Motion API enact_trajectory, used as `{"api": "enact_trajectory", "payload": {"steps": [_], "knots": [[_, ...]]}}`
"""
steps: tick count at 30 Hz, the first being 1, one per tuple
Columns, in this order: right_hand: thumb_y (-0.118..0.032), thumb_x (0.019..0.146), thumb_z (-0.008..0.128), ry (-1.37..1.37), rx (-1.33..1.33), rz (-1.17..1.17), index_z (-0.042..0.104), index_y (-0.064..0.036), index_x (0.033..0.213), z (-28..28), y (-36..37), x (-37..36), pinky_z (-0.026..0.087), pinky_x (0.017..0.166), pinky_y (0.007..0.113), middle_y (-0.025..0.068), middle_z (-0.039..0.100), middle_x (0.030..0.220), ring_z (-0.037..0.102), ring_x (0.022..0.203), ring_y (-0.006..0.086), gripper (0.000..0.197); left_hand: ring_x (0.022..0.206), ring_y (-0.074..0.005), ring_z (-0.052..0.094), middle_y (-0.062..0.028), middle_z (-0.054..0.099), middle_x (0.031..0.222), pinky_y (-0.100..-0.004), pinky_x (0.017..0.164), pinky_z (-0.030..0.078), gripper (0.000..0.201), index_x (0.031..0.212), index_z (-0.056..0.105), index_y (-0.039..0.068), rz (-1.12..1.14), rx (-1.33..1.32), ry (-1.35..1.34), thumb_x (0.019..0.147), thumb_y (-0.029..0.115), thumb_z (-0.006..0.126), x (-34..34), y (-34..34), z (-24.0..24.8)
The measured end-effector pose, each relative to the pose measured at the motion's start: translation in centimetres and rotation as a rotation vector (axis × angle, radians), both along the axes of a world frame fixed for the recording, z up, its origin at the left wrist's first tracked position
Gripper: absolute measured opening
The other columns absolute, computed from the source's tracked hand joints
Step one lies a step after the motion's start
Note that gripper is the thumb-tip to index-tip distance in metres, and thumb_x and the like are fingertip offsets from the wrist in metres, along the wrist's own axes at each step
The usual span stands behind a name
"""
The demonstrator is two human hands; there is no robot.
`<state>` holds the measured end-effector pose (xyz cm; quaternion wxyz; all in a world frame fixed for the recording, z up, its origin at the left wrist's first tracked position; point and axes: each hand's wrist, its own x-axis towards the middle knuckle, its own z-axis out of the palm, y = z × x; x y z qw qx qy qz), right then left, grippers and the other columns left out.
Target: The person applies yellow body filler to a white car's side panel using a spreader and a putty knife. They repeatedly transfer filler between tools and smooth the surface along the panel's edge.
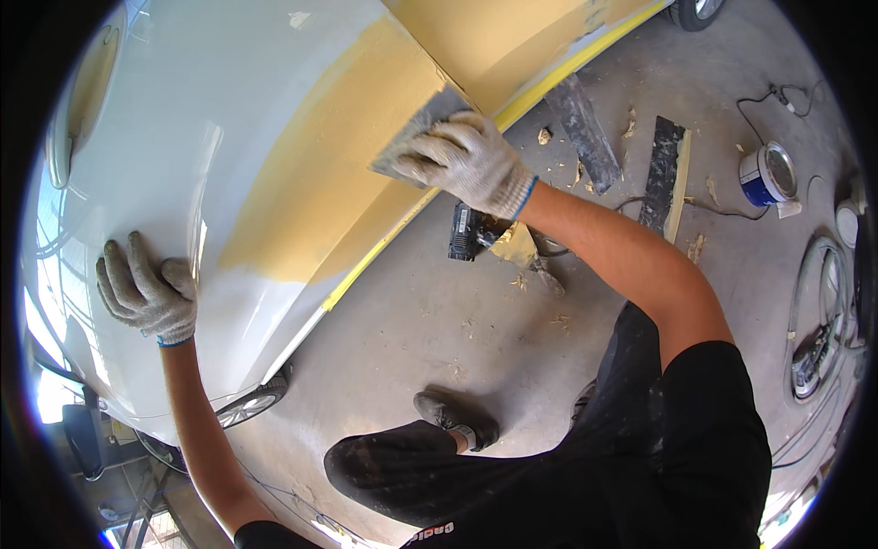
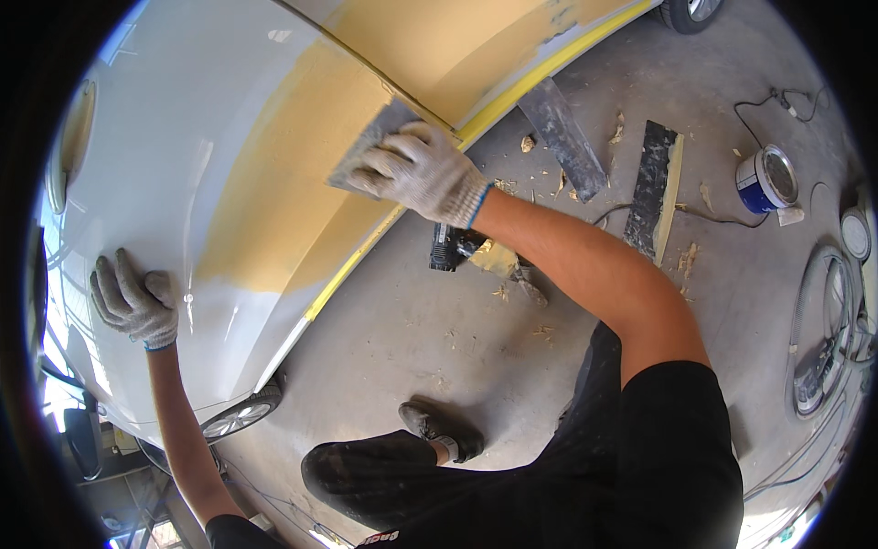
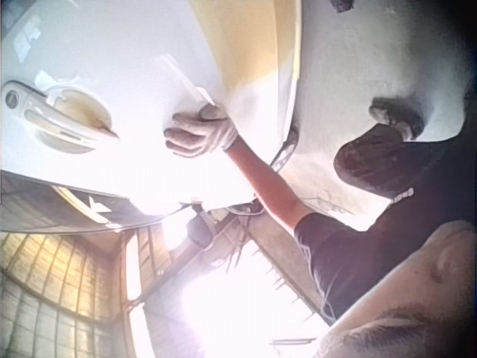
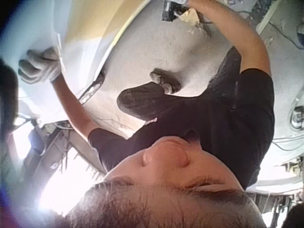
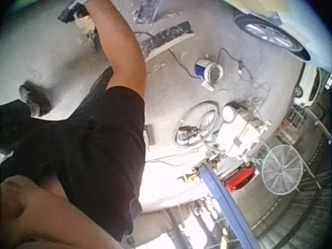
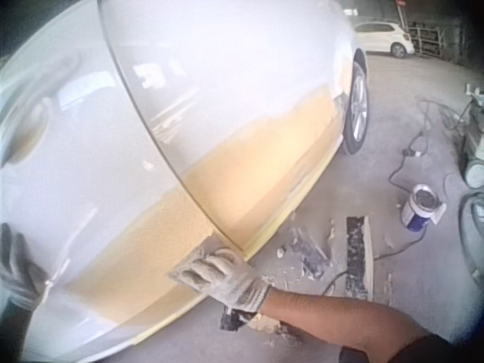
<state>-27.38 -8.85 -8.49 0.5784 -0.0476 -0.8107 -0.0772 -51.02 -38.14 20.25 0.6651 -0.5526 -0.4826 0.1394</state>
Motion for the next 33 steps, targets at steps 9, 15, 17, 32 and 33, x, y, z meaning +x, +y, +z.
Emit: {"api": "enact_trajectory", "payload": {"steps": [9,15,17,32,33], "knots": [[-0.019,0.08,0.067,-0.003,-0.406,0.063,0.07,-0.0201,0.11,5.4,-7.0,5.9,0.046,0.085,0.041,-0.0014,0.055,0.099,0.053,0.089,0.0214,0.03,0.12,-0.0365,0.061,-0.015,0.063,0.133,-0.0501,0.104,0.051,0.044,0.134,0.065,0.007,-0.056,-0.152,-0.434,0.092,0.018,0.07,4.6,0.9,-1.9],[-0.012,0.075,0.073,-0.167,-0.625,0.303,0.07,-0.009,0.115,6.3,-9.8,6.5,0.051,0.08,0.042,0.0054,0.064,0.099,0.063,0.094,0.0262,0.041,0.097,-0.0288,0.068,-0.0079,0.072,0.111,-0.041,0.082,0.053,0.043,0.116,0.07,0.008,0.102,-0.714,-0.898,0.076,0.009,0.083,18.4,7.8,-7.2],[-0.017,0.077,0.073,-0.079,-0.623,0.35,0.068,-0.0096,0.108,5.4,-10.2,6.0,0.051,0.077,0.041,0.0049,0.063,0.093,0.063,0.089,0.0253,0.032,0.085,-0.0268,0.069,-0.0056,0.072,0.098,-0.0416,0.075,0.052,0.032,0.106,0.074,0.009,0.169,-0.844,-0.955,0.075,0.009,0.082,18.3,8.9,-7.6],[-0.016,0.085,0.071,0.56,-0.586,0.145,0.074,-0.0237,0.125,-1.1,-5.5,2.2,0.053,0.093,0.045,0.0007,0.065,0.119,0.061,0.107,0.0245,0.041,0.101,-0.0161,0.06,0.006,0.069,0.111,-0.0364,0.084,0.055,0.036,0.112,0.077,0.02,-0.113,-1.116,0.11,0.077,0.022,0.072,20.2,22.1,-3.2],[-0.016,0.085,0.071,0.591,-0.573,0.123,0.074,-0.024,0.126,-1.1,-4.9,1.2,0.053,0.095,0.045,0.0006,0.064,0.119,0.061,0.108,0.0244,0.042,0.107,-0.0167,0.061,0.0048,0.069,0.114,-0.0378,0.091,0.057,0.038,0.115,0.076,0.019,-0.152,-1.121,0.179,0.078,0.022,0.073,19.5,23.1,-3.0]]}}
